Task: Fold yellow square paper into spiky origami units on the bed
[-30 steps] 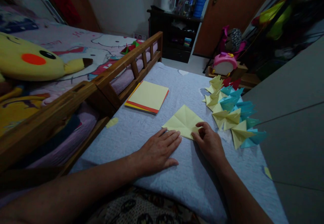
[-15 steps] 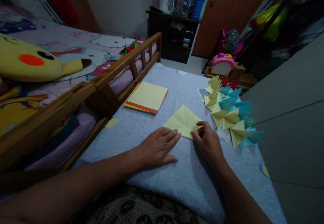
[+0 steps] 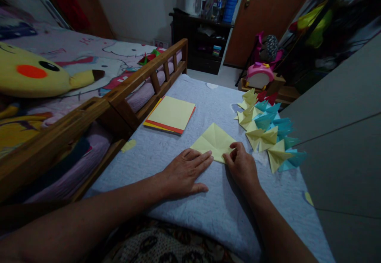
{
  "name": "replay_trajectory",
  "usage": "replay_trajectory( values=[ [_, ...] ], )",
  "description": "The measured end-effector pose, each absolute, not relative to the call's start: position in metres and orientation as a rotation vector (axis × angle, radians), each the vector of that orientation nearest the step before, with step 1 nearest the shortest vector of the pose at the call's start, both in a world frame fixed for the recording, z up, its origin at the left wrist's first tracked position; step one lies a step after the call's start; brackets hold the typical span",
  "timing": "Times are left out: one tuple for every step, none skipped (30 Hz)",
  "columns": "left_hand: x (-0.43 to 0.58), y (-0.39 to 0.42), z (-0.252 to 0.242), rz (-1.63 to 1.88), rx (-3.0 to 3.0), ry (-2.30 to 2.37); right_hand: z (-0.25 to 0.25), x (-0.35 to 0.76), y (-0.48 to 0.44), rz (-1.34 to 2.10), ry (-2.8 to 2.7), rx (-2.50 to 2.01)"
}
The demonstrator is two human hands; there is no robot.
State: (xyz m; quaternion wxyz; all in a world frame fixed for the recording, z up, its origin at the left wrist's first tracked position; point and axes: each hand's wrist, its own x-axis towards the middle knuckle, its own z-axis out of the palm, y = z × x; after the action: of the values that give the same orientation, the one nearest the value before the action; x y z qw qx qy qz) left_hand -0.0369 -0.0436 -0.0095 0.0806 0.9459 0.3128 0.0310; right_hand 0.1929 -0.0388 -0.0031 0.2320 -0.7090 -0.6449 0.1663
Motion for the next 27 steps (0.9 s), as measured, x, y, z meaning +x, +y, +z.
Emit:
replay_trajectory(
  values=[
    [-0.037,-0.044,-0.010,0.098,2.827,0.944,-0.004,0.193,-0.039,0.396,-1.799,-1.945],
    [-0.036,-0.044,-0.009,0.101,2.823,0.950,-0.005,0.193,-0.040,0.325,-1.832,-1.936],
    [-0.036,-0.044,-0.009,0.102,2.817,0.955,-0.006,0.194,-0.040,0.258,-1.876,-1.916],
    [-0.036,-0.044,-0.009,0.099,2.810,0.957,-0.006,0.194,-0.040,0.201,-1.935,-1.883],
    [-0.035,-0.044,-0.008,0.097,2.802,0.958,-0.006,0.194,-0.040,0.161,-2.013,-1.840],
    [-0.035,-0.044,-0.008,0.098,2.796,0.961,-0.005,0.194,-0.040,0.136,-2.103,-1.791],
    [-0.035,-0.044,-0.008,0.103,2.791,0.963,-0.003,0.194,-0.040,0.118,-2.198,-1.738],
    [-0.034,-0.043,-0.008,0.109,2.787,0.966,-0.002,0.195,-0.040,0.104,-2.291,-1.689],
    [-0.034,-0.043,-0.008,0.117,2.785,0.965,0.001,0.195,-0.039,0.091,-2.373,-1.652],
    [-0.034,-0.043,-0.008,0.125,2.784,0.963,0.003,0.195,-0.040,0.080,-2.441,-1.632],
    [-0.034,-0.043,-0.009,0.129,2.783,0.962,0.006,0.195,-0.040,0.069,-2.496,-1.628],
    [-0.034,-0.043,-0.009,0.131,2.783,0.961,0.008,0.195,-0.042,0.052,-2.537,-1.633],
    [-0.035,-0.043,-0.009,0.131,2.783,0.959,0.010,0.194,-0.044,0.028,-2.572,-1.641],
    [-0.035,-0.043,-0.010,0.131,2.786,0.957,0.012,0.193,-0.047,-0.003,-2.600,-1.651],
    [-0.035,-0.043,-0.010,0.135,2.790,0.955,0.014,0.191,-0.050,-0.039,-2.623,-1.657],
    [-0.036,-0.043,-0.010,0.142,2.796,0.955,0.015,0.189,-0.055,-0.077,-2.644,-1.661],
    [-0.037,-0.043,-0.010,0.150,2.801,0.958,0.015,0.185,-0.059,-0.114,-2.662,-1.668],
    [-0.038,-0.043,-0.010,0.161,2.807,0.967,0.015,0.181,-0.064,-0.146,-2.680,-1.666],
    [-0.040,-0.043,-0.010,0.173,2.813,0.979,0.013,0.177,-0.068,-0.188,-2.688,-1.671],
    [-0.042,-0.043,-0.011,0.184,2.820,0.993,0.012,0.173,-0.072,-0.237,-2.682,-1.681],
    [-0.044,-0.043,-0.011,0.192,2.828,1.004,0.009,0.168,-0.075,-0.286,-2.672,-1.681],
    [-0.046,-0.044,-0.011,0.197,2.837,1.009,0.007,0.164,-0.078,-0.329,-2.652,-1.693],
    [-0.047,-0.044,-0.012,0.202,2.845,1.010,0.004,0.160,-0.080,-0.357,-2.637,-1.692],
    [-0.049,-0.044,-0.013,0.207,2.852,1.012,0.002,0.156,-0.081,-0.380,-2.623,-1.691],
    [-0.050,-0.044,-0.013,0.213,2.854,1.014,0.000,0.154,-0.081,-0.396,-2.613,-1.691],
    [-0.050,-0.044,-0.014,0.221,2.856,1.015,-0.001,0.152,-0.081,-0.404,-2.606,-1.693],
    [-0.051,-0.044,-0.014,0.232,2.854,1.018,-0.002,0.150,-0.081,-0.407,-2.599,-1.700]
  ],
)
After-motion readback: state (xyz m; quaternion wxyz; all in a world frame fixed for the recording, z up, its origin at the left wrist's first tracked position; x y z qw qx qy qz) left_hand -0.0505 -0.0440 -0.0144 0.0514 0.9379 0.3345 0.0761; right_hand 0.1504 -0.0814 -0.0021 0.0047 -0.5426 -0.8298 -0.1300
